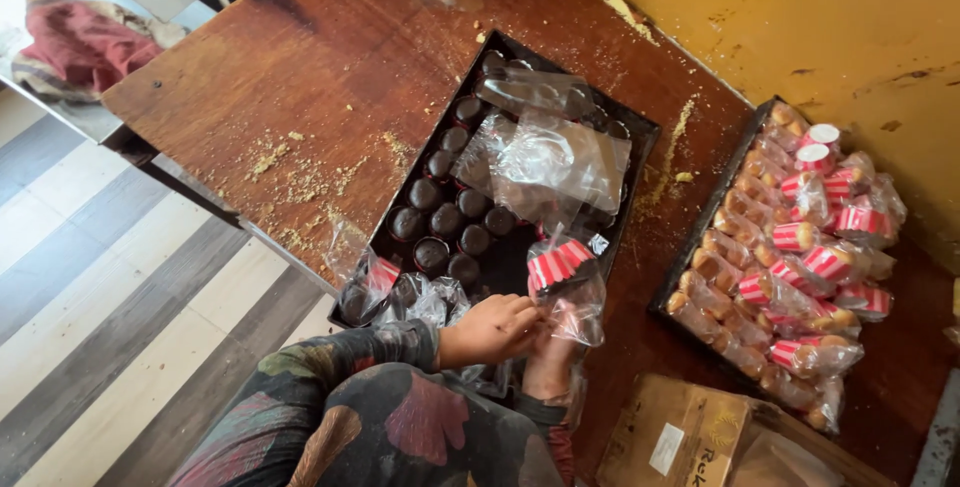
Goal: The recorder is packaging chocolate muffins into plastic bags from a tray at a bakery packaging station.
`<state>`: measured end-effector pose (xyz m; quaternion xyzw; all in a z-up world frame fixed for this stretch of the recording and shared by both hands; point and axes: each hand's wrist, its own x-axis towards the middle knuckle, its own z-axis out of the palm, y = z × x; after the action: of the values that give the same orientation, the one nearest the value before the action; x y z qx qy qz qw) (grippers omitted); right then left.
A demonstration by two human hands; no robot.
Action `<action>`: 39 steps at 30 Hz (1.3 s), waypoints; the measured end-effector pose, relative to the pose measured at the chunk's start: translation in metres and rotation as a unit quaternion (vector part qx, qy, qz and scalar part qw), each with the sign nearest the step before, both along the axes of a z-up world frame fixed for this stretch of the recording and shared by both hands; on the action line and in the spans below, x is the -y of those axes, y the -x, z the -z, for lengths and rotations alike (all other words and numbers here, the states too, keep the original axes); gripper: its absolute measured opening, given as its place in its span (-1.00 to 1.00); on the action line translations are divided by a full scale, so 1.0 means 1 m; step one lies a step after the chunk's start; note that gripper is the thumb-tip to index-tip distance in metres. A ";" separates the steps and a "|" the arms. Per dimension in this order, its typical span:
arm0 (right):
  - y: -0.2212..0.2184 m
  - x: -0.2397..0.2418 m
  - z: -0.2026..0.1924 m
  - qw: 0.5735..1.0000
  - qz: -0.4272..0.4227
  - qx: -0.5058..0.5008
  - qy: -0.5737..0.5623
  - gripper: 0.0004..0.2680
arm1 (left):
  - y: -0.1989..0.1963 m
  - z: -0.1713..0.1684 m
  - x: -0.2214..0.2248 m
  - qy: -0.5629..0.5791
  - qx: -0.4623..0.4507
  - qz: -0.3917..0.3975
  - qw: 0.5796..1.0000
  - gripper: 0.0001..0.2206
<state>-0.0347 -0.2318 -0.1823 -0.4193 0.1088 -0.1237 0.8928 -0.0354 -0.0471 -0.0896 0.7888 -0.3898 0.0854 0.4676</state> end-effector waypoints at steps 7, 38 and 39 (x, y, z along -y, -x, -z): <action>0.001 -0.027 -0.034 0.994 -0.037 -0.096 -0.037 -0.81 | -0.013 0.016 0.011 -0.023 -0.025 -0.011 0.999 -0.85; -0.016 0.089 -0.032 0.596 -0.047 -0.208 0.774 -0.69 | -0.023 0.040 -0.010 -0.020 -0.149 0.143 0.978 -0.87; -0.016 0.089 -0.037 0.597 -0.046 -0.212 0.772 -0.69 | -0.028 0.040 -0.012 -0.021 -0.151 0.147 0.977 -0.87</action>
<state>-0.0190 -0.3209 -0.1450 -0.9711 0.1391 -0.0277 0.1921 -0.0075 -0.0354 -0.1297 0.7364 -0.4284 -0.1126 0.5114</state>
